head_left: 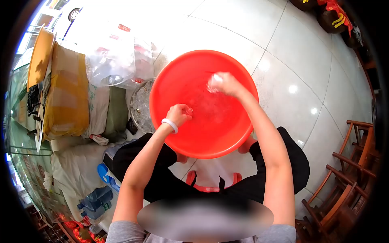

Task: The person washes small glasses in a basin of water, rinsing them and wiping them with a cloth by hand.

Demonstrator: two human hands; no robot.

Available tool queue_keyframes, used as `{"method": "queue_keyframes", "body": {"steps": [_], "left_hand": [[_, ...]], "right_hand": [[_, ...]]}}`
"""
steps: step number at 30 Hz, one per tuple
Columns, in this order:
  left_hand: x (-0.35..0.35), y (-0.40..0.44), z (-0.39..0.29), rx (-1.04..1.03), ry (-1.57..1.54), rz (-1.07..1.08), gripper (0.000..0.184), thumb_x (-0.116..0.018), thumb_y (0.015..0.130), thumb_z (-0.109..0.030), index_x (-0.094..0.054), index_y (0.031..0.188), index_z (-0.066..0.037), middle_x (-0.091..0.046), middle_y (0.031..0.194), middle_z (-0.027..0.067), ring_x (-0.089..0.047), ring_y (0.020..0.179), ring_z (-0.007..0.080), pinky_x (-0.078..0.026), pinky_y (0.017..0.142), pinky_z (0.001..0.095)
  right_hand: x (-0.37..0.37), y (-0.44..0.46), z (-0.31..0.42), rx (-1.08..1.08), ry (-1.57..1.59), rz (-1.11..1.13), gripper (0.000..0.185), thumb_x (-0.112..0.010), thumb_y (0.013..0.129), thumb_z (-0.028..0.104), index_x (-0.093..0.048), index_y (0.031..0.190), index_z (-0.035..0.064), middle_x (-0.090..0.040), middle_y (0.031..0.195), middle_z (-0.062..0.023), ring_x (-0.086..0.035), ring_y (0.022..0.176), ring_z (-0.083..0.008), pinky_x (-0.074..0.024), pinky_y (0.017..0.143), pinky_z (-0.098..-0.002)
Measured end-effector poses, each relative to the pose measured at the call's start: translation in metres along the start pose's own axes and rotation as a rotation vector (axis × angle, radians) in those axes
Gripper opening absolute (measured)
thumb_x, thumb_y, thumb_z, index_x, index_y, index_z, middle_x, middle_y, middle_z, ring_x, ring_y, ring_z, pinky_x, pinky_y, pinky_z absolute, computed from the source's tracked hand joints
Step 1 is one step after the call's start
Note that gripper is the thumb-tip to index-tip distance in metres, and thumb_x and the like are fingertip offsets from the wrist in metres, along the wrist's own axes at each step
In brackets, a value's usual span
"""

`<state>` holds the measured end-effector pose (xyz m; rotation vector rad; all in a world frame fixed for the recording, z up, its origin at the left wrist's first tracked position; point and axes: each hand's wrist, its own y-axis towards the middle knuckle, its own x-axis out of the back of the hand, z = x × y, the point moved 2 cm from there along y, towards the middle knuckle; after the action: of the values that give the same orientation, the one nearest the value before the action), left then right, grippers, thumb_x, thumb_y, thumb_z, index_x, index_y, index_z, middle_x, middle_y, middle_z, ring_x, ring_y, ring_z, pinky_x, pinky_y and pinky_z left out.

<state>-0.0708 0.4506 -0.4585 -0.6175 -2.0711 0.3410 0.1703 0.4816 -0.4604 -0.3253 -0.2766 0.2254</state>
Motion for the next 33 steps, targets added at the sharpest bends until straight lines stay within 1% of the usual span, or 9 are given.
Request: {"method": "queue_keyframes", "body": {"steps": [1,3,7,9,14,20,23,24,33], "left_hand": [[-0.001,0.002,-0.004,-0.048,0.007,-0.002,0.025,-0.072,0.059,-0.009,-0.065,0.082,-0.004,-0.063,0.070,0.0087,-0.061,0.066,0.0174,-0.049,0.062,0.0296],[-0.004,0.003,-0.011,-0.106,0.064,0.012,0.025,-0.072,0.058,-0.009,-0.066,0.082,-0.006,-0.064,0.072,0.0089,-0.062,0.069,0.0187,-0.049,0.066,0.0310],[-0.019,0.015,0.004,-0.027,0.081,0.047,0.024,-0.072,0.058,-0.012,-0.067,0.081,-0.008,-0.065,0.078,0.0085,-0.063,0.074,0.0195,-0.050,0.069,0.0310],[-0.036,0.031,0.024,0.057,0.128,0.154,0.027,-0.072,0.057,-0.013,-0.067,0.083,-0.011,-0.065,0.082,0.0109,-0.061,0.083,0.0268,-0.049,0.074,0.0363],[-0.059,0.064,0.044,0.168,0.225,0.125,0.020,-0.069,0.059,-0.008,-0.065,0.079,-0.006,-0.064,0.082,0.0145,-0.062,0.082,0.0288,-0.049,0.073,0.0356],[-0.096,0.096,0.066,0.134,0.184,0.044,0.020,-0.069,0.060,-0.011,-0.066,0.080,-0.009,-0.064,0.083,0.0151,-0.061,0.082,0.0292,-0.049,0.072,0.0361],[-0.114,0.103,0.068,0.151,0.154,0.097,0.023,-0.071,0.059,-0.013,-0.067,0.082,-0.013,-0.063,0.087,0.0138,-0.061,0.084,0.0289,-0.048,0.074,0.0363],[-0.118,0.102,0.067,0.129,0.187,0.086,0.024,-0.072,0.059,-0.014,-0.067,0.082,-0.012,-0.063,0.088,0.0132,-0.060,0.084,0.0288,-0.048,0.075,0.0365],[-0.142,0.113,0.078,0.220,0.323,0.114,0.027,-0.074,0.060,-0.021,-0.067,0.086,-0.017,-0.064,0.091,0.0089,-0.059,0.090,0.0268,-0.040,0.080,0.0411]], "right_hand": [[-0.004,-0.007,-0.012,-0.098,-0.606,-0.084,0.041,-0.064,0.066,0.031,-0.057,0.096,0.0044,-0.060,0.096,-0.0190,-0.057,0.093,-0.0346,-0.0455,0.079,-0.0430],[0.000,-0.023,-0.024,-0.218,-0.746,0.036,0.038,-0.064,0.066,0.030,-0.058,0.094,0.0043,-0.060,0.097,-0.0190,-0.057,0.092,-0.0345,-0.0455,0.079,-0.0441],[-0.003,-0.016,-0.006,-0.146,-0.480,-0.230,0.039,-0.064,0.065,0.029,-0.056,0.096,0.0050,-0.057,0.101,-0.0185,-0.056,0.094,-0.0352,-0.0444,0.080,-0.0450],[-0.001,-0.017,-0.014,-0.141,-0.503,-0.301,0.044,-0.064,0.064,0.028,-0.054,0.100,0.0057,-0.054,0.105,-0.0181,-0.053,0.096,-0.0367,-0.0428,0.082,-0.0447],[-0.010,-0.019,-0.023,-0.136,-0.585,-0.329,0.044,-0.062,0.065,0.027,-0.052,0.101,0.0055,-0.052,0.105,-0.0188,-0.051,0.098,-0.0377,-0.0412,0.083,-0.0458],[-0.005,-0.006,-0.015,-0.113,-0.379,-0.318,0.040,-0.061,0.064,0.027,-0.054,0.095,0.0027,-0.054,0.100,-0.0181,-0.055,0.089,-0.0368,-0.0442,0.077,-0.0452],[-0.005,-0.007,-0.011,-0.122,-0.375,-0.328,0.039,-0.061,0.065,0.027,-0.053,0.094,0.0026,-0.054,0.099,-0.0181,-0.055,0.089,-0.0365,-0.0440,0.077,-0.0454],[-0.007,-0.006,-0.012,-0.083,-0.402,-0.384,0.037,-0.062,0.064,0.027,-0.054,0.092,0.0040,-0.056,0.091,-0.0165,-0.056,0.084,-0.0348,-0.0453,0.072,-0.0436],[-0.008,-0.006,-0.013,-0.072,-0.372,-0.373,0.038,-0.062,0.065,0.027,-0.054,0.093,0.0030,-0.056,0.092,-0.0170,-0.057,0.083,-0.0349,-0.0455,0.071,-0.0433]]}}
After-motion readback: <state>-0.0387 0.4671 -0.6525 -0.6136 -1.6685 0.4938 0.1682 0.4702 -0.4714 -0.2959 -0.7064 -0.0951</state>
